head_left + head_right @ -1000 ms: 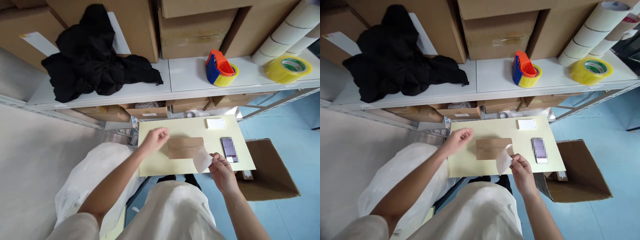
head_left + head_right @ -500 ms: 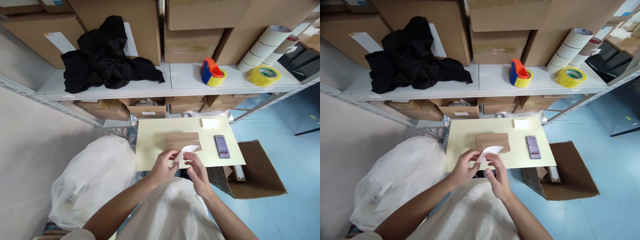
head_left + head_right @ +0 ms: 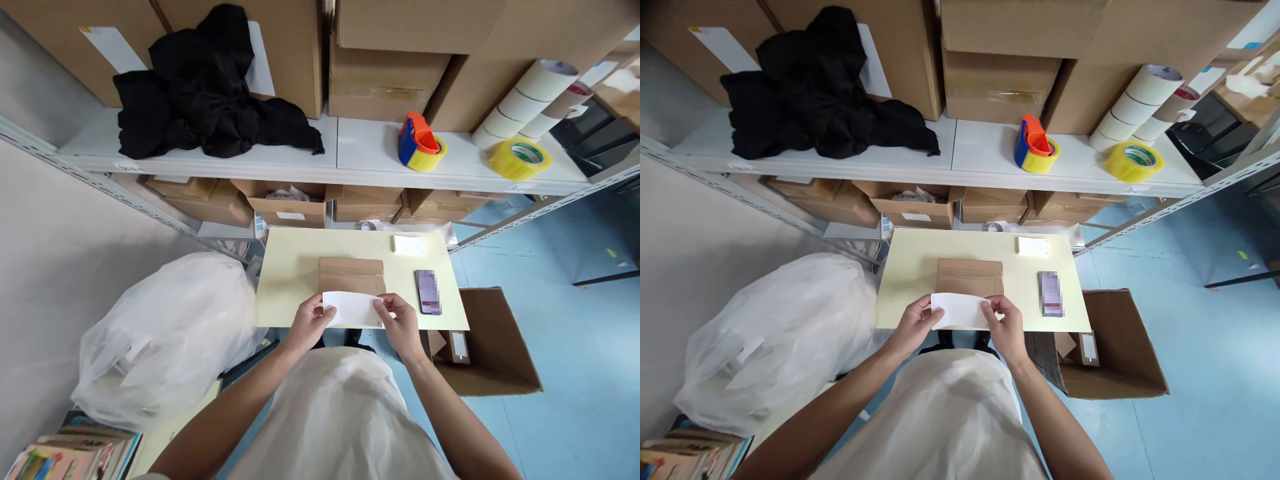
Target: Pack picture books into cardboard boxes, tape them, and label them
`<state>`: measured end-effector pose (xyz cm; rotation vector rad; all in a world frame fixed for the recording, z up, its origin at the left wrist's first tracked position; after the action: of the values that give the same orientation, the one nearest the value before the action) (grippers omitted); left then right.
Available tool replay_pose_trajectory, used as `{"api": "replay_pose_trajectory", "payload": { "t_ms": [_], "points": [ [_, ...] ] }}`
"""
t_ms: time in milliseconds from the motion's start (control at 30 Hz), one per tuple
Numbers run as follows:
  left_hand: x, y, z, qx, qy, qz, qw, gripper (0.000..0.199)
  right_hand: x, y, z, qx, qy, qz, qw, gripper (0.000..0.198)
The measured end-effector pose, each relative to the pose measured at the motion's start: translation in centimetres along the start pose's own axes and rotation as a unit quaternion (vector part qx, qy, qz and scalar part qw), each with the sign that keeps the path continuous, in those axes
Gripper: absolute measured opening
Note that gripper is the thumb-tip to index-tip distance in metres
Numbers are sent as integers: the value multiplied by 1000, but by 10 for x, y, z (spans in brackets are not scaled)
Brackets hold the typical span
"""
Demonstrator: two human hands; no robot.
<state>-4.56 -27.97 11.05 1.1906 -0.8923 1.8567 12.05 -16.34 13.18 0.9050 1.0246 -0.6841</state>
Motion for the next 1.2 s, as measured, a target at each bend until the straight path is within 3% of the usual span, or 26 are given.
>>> {"api": "replay_pose_trajectory", "payload": {
  "t_ms": [100, 200, 433, 633, 833, 933, 1200],
  "points": [
    [-17, 4, -1, 59, 11, -37, 998, 29, 9, -1, -3, -14, -3, 27, 1000, 31],
    [-22, 4, -6, 77, 9, -85, 993, 28, 16, -1, -9, -17, 0, 33, 999, 32],
    [-13, 6, -24, 135, -83, -189, 969, 24, 32, 1, -24, -20, -11, 24, 999, 32],
    [-24, 4, -41, 85, -45, -202, 975, 19, 49, 2, -44, -46, -41, 16, 998, 32],
    [-33, 10, -69, 120, -50, -138, 982, 26, 52, 1, -74, -4, -34, -12, 999, 36],
    [-42, 16, -82, 114, -39, -121, 985, 21, 56, -2, -86, -22, -65, -30, 997, 38],
    [-49, 28, -103, 141, -2, -242, 960, 13, 74, -7, -108, -24, -90, 8, 996, 38]
  ]
}}
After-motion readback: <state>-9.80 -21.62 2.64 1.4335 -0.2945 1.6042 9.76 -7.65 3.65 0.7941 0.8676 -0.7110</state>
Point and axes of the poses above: each hand's wrist, its own z-axis away from the middle knuckle, its own y-axis out of the back of the hand, x = y × z, the point moved 5 cm from there along -z, towards the middle knuckle, and after that the axes turned 4 degrees about -y, right-handed, at the moved point
